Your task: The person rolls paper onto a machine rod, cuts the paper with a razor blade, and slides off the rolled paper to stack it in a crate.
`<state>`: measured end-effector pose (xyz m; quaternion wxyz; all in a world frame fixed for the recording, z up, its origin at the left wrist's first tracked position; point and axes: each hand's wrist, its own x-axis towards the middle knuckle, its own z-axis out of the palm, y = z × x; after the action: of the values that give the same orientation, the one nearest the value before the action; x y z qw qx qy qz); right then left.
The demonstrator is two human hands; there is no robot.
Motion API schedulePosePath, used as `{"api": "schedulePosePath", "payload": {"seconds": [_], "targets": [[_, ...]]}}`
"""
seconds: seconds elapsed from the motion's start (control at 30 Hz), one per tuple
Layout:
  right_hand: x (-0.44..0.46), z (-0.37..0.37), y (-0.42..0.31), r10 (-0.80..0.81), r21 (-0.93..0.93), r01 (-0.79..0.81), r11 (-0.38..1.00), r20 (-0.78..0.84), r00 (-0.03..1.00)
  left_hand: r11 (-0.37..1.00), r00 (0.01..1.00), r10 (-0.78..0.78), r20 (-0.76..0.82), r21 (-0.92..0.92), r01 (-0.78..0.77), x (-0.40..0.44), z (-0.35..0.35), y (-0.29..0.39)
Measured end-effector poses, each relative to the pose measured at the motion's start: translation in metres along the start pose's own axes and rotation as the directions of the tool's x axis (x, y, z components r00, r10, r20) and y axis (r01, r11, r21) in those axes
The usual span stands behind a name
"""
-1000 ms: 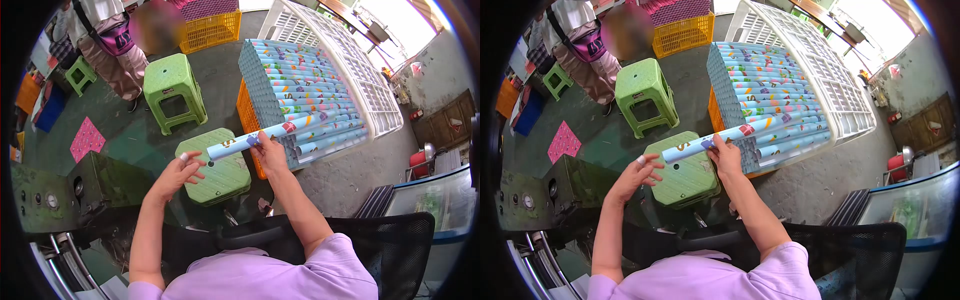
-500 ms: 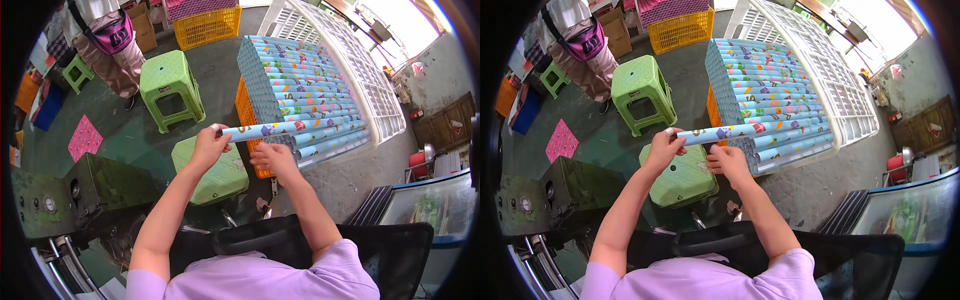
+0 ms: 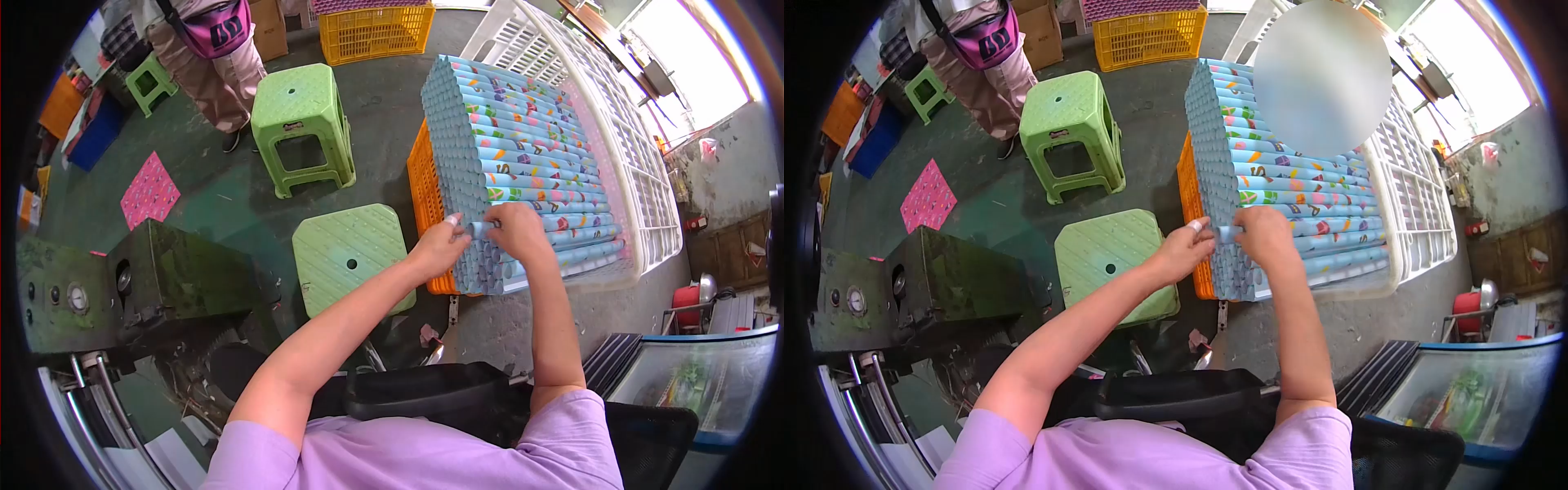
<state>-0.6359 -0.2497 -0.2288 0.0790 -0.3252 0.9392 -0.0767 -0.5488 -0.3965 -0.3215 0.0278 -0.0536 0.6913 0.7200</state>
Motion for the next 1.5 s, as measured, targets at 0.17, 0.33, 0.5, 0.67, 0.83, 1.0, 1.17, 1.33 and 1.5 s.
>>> {"api": "schedulePosePath", "payload": {"seconds": [0.17, 0.33, 0.5, 0.67, 0.83, 1.0, 1.17, 1.33, 1.5], "targets": [[0.003, -0.007, 0.050, 0.050, -0.116, -0.049, 0.992, 0.004, 0.999, 0.970, 0.989, -0.137, -0.049, 0.195, 0.144, -0.062, -0.045, 0.018], [0.001, -0.028, 0.025, 0.180, -0.271, -0.152, 0.950, 0.081, 0.980, 0.944, 0.919, -0.102, -0.380, 0.255, 0.210, -0.174, -0.126, -0.003], [0.007, -0.010, -0.091, -0.155, -0.147, 0.145, 0.978, -0.059, 0.986, 0.968, 0.601, -0.091, -0.794, 0.072, 0.241, -0.338, -0.171, -0.006], [-0.024, 0.076, -0.321, -0.833, 0.432, 0.716, 0.549, 0.210, 0.512, 0.990, -0.404, -0.005, -0.915, -0.063, 0.129, -0.550, -0.144, -0.057], [-0.108, 0.168, -0.537, -0.979, 0.844, 0.497, 0.202, 0.195, 0.067, 0.971, -0.963, -0.199, -0.181, -0.166, -0.169, -0.790, -0.019, -0.165], [-0.180, 0.239, -0.686, -0.989, 0.917, 0.398, -0.014, -0.072, 0.133, 0.997, -0.998, -0.056, 0.019, 0.050, -0.055, -0.876, 0.079, -0.175], [-0.190, 0.214, -0.707, -0.861, 0.753, 0.524, 0.399, 0.503, -0.068, 0.744, -0.667, -0.262, -0.697, 0.294, -0.600, -0.871, 0.114, -0.153], [-0.191, 0.148, -0.648, -0.765, 0.685, 0.433, 0.586, 0.644, 0.017, 0.878, -0.563, -0.342, -0.752, -0.043, -0.476, -0.824, 0.146, -0.098], [-0.183, 0.084, -0.658, -0.859, 0.776, 0.404, 0.485, 0.508, 0.056, 0.814, -0.706, -0.396, -0.588, 0.131, -0.566, -0.805, 0.138, 0.003]]}}
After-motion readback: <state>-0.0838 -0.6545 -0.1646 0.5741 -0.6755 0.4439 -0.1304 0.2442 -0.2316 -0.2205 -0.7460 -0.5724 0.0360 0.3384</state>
